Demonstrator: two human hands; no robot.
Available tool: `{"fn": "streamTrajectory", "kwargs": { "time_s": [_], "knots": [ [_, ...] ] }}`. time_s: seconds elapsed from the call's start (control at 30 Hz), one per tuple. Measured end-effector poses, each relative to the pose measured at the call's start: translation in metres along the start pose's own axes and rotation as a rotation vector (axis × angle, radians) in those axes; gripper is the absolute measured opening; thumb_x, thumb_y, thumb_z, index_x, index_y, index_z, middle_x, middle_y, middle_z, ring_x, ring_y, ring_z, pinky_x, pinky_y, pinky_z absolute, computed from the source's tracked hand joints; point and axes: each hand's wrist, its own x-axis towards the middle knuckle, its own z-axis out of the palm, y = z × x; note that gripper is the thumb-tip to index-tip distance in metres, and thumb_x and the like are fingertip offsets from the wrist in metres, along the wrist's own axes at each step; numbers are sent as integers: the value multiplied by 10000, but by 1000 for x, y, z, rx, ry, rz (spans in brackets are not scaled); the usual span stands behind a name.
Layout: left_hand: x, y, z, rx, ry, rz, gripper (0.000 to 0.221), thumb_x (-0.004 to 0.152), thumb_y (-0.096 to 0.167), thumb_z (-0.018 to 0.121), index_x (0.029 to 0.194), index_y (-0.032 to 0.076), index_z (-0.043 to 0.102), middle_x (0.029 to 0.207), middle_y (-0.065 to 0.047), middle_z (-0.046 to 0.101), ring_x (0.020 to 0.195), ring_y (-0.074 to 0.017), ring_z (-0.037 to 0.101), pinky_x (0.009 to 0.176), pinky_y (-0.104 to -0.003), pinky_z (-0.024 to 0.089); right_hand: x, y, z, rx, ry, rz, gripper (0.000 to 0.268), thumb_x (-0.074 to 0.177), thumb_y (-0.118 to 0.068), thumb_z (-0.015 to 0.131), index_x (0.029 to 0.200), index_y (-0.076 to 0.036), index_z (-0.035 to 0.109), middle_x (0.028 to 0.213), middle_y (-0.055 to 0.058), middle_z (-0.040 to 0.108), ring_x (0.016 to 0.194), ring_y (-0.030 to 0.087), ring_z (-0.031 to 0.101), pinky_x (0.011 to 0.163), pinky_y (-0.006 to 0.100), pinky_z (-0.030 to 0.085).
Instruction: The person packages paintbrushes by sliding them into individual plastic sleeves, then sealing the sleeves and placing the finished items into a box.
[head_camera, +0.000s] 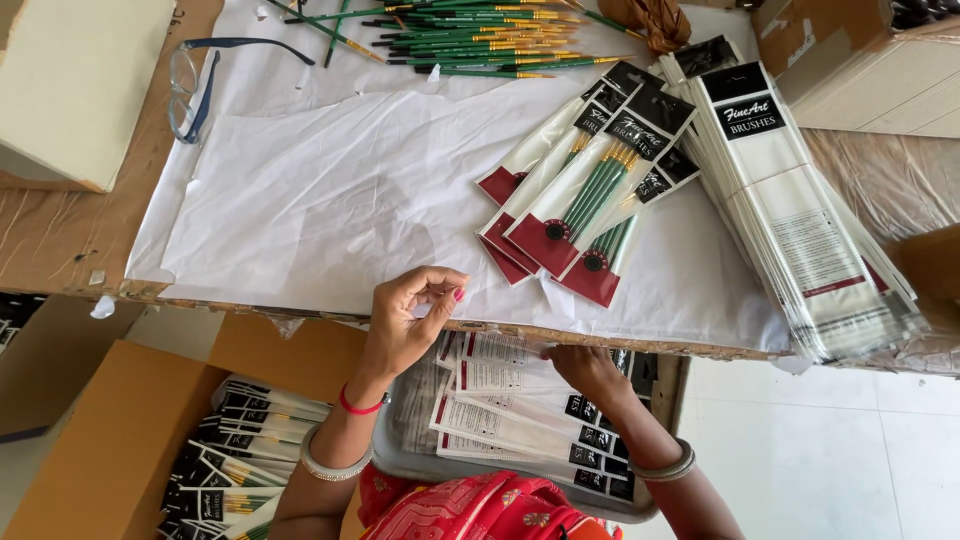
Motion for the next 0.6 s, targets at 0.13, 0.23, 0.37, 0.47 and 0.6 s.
{"fn": "streamTrajectory", "kwargs": {
  "time_s": [0.13,0.23,0.37,0.47,0.6],
  "knots": [
    [1,-3,-2,20,-14,-16,123,978,46,703,1089,3,734,1033,-62,766,890,-86,698,804,-253,592,12,10,6,354,-200,120,246,921,-336,693,875,-98,732,1079,66,682,1031,248,670,976,431,520],
    [-7,-1,-7,-27,-32,-17,137,980,46,706,1106,-1,730,1019,-71,754,909,-92,699,838,-257,589,12,5,-11,510,-157,217,249,884,-285,719,962,-50,741,1004,124,666,881,272,680,812,439,559],
    [-20,13,-19,-29,-21,48,115,989,57,686,1077,-12,713,1105,-106,763,958,-109,707,861,-266,580,77,20,-137,784,-719,459,92,967,-97,662,1043,-94,713,979,98,726,741,273,695,696,376,578],
    [-40,16,-26,-78,127,193,152,1024,119,711,1114,-4,705,1116,-127,755,960,-142,748,882,-308,625,81,27,-231,1031,-239,536,202,820,-30,763,1015,-14,713,1033,140,710,806,271,729,672,341,602],
    [-40,28,-7,-316,445,166,232,1087,197,710,1202,-1,676,1163,-153,750,954,-170,740,907,-347,620,43,-1,-219,1308,-69,774,283,800,-13,808,1068,-6,718,1032,108,777,863,204,760,726,321,624]
  ]
}}
